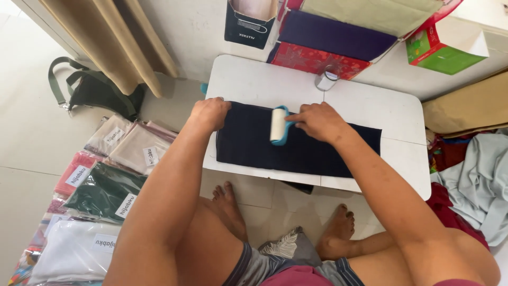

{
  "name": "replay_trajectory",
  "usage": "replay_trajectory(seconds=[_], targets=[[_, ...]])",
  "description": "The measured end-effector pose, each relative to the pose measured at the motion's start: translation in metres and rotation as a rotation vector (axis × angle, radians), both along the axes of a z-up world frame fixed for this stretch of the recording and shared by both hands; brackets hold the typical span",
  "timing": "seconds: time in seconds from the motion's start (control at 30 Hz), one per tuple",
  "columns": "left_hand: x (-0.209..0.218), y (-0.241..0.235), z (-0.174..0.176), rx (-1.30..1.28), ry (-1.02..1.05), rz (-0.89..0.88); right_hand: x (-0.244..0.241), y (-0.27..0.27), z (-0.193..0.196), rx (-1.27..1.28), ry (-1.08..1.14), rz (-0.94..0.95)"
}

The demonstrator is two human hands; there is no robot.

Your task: The person uses a lint roller to clean a dark piece of fabric on a white table, then folds the fabric multiple times into a compact square. The person repeatedly rolls the fabric and folds it in half.

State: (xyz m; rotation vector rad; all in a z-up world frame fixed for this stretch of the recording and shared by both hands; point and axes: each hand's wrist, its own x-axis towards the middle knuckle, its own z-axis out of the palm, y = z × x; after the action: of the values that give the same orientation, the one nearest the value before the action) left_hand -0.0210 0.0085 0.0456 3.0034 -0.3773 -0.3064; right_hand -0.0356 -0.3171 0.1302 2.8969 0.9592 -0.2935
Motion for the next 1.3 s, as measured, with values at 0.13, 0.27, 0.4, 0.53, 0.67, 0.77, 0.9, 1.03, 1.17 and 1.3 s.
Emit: replay_trajectory(seconds=[0.13, 0.27, 0.4, 0.53, 0.67, 0.77, 0.9, 1.03, 1.17, 1.3], targets=[[0.001, 0.01, -0.007, 0.023, -0.006, 0.04, 0.014, 0.016, -0.015, 0.004, 0.023, -0.022], [0.003, 0.009, -0.01, 0.036, -0.025, 0.015, 0.018, 0.076, -0.026, 0.152, 0.136, 0.008], [0.012, 0.001, -0.013, 0.007, 0.0, -0.038, 0.019, 0.112, -0.041, 0.305, 0.187, 0.004], [0.01, -0.004, -0.02, -0.073, 0.087, -0.02, 0.008, 0.096, -0.042, 0.334, 0.192, -0.037], [-0.002, -0.017, 0.012, -0.184, 0.174, -0.096, -0.001, 0.039, -0.07, 0.354, 0.043, 0.071], [-0.007, -0.026, 0.023, -0.147, 0.281, -0.12, -0.008, -0.008, -0.091, 0.371, -0.119, 0.161], [0.0, -0.029, -0.013, 0.012, 0.37, -0.122, -0.006, -0.069, -0.098, 0.353, -0.183, 0.148], [0.008, -0.034, -0.023, 0.063, 0.407, -0.138, -0.002, -0.139, -0.074, 0.328, -0.116, 0.074], [0.011, -0.04, -0.027, 0.099, 0.409, -0.086, -0.002, -0.218, -0.054, 0.087, 0.11, -0.226], [0.014, -0.042, -0.029, 0.125, 0.41, -0.068, -0.014, -0.293, -0.038, -0.163, 0.132, -0.409]])
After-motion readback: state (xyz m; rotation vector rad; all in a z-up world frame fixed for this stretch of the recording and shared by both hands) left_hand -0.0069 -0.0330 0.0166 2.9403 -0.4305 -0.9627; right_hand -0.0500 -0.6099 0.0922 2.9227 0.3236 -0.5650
